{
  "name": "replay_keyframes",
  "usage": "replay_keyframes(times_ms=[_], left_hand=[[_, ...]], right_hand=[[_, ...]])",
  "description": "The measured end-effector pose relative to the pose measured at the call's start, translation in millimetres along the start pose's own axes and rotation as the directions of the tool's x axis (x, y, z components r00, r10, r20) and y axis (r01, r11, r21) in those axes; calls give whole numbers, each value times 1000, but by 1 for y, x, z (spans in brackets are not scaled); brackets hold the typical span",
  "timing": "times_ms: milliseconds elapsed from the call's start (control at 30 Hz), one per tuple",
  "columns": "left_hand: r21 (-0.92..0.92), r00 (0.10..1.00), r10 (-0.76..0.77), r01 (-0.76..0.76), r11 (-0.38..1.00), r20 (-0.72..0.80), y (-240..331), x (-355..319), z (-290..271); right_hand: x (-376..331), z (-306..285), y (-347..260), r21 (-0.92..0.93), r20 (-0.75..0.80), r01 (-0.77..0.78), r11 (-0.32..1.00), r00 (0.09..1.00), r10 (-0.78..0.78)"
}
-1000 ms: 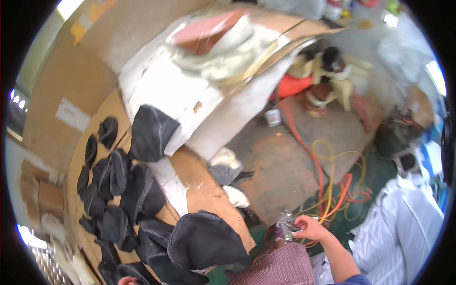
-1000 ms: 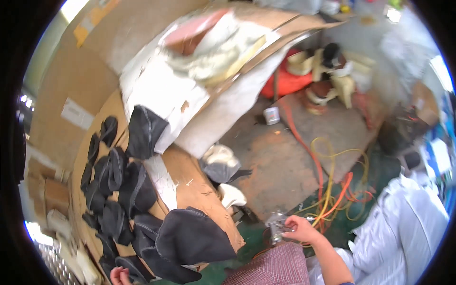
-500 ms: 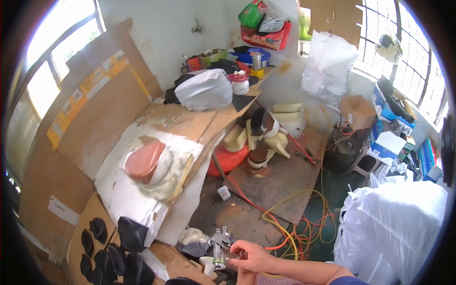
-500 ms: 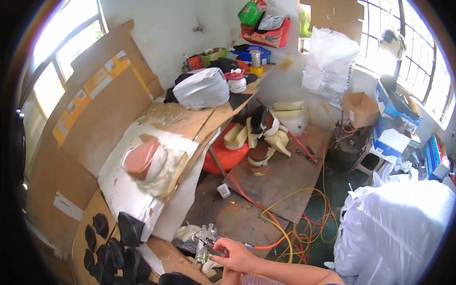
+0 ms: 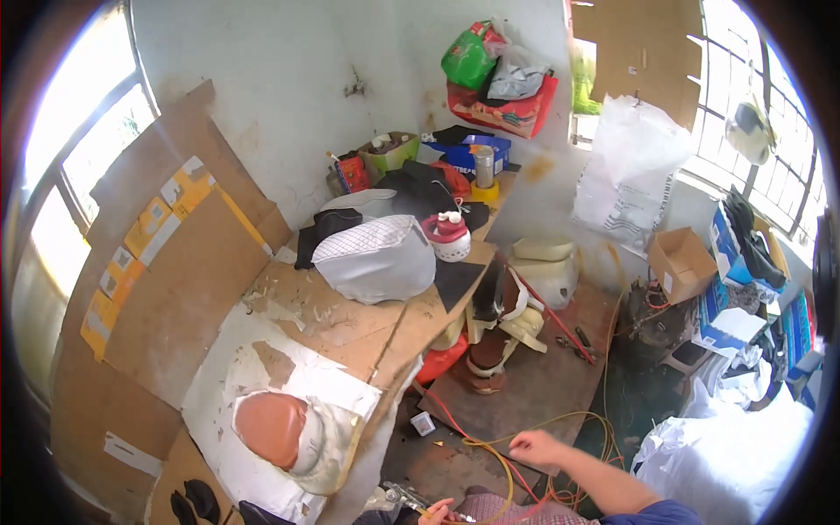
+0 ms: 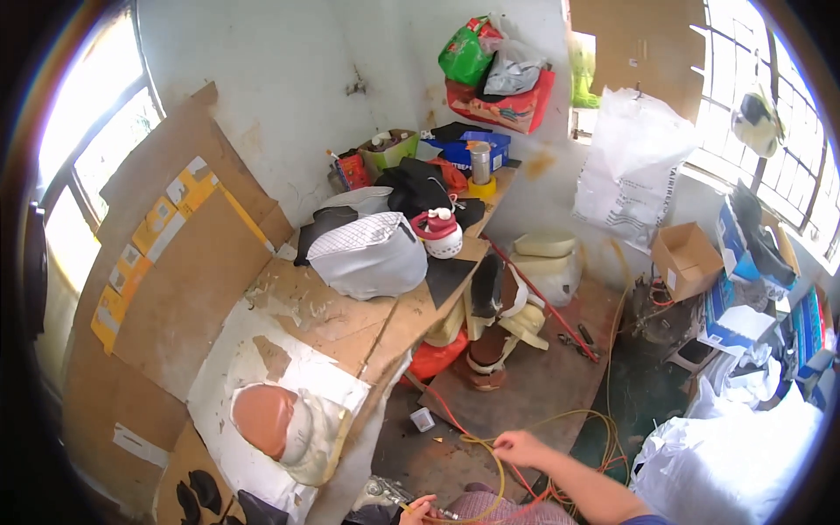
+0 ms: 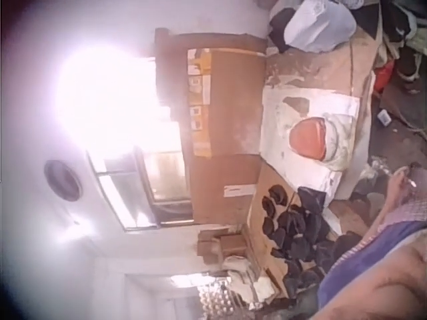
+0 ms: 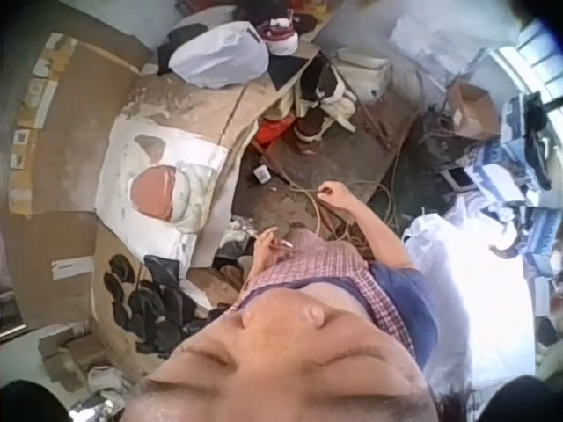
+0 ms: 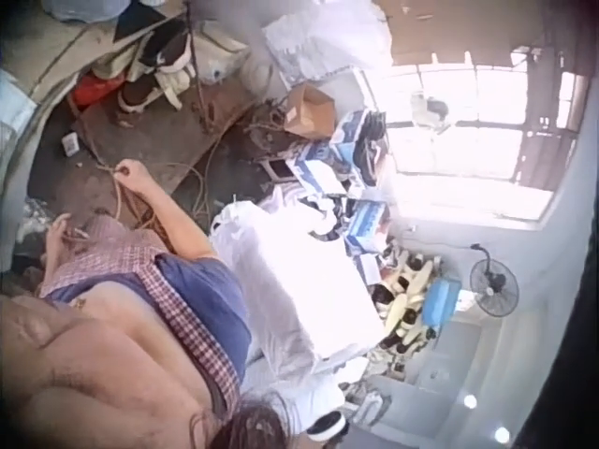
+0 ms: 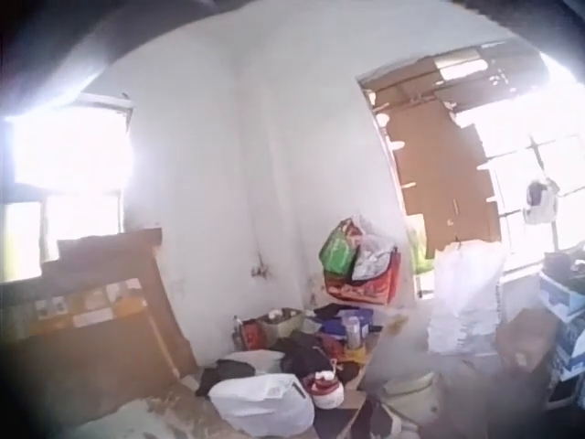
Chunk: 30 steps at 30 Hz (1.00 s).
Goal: Arrange foam bike saddle components on a workbench and prepare them for processing with a spray tool.
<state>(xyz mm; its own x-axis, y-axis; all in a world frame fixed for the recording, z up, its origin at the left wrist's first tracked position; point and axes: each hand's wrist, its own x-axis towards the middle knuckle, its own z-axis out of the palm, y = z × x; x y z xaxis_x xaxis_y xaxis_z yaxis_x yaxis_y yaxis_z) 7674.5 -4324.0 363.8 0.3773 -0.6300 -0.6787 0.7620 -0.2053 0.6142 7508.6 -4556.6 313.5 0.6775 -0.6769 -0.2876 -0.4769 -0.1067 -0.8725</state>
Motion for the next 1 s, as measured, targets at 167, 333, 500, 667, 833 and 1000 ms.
replay_keyframes(times_ms=[167,333,500,667,833,1000], left_hand=[[-163,997,-60,68,984,52,-1,52,-33],[-515,966,-173,51,856,-193,26,78,-11],[-598,938,-165,-53,800,-304,35,114,35],[-650,900,-213,-96,753,-379,42,160,100],[-717,835,-308,-141,682,-456,29,155,155],[-790,812,-411,-98,605,-415,1,154,200]], right_hand=[[89,-100,-52,222,-167,27,975,986,10],[201,-191,-110,291,-399,248,924,909,-118],[389,-257,-220,-192,-457,529,827,697,-552],[623,-266,-238,-400,-217,409,821,828,-518],[689,-225,-242,-768,-30,45,639,994,-106],[688,-226,-244,-836,96,155,526,986,-137]])
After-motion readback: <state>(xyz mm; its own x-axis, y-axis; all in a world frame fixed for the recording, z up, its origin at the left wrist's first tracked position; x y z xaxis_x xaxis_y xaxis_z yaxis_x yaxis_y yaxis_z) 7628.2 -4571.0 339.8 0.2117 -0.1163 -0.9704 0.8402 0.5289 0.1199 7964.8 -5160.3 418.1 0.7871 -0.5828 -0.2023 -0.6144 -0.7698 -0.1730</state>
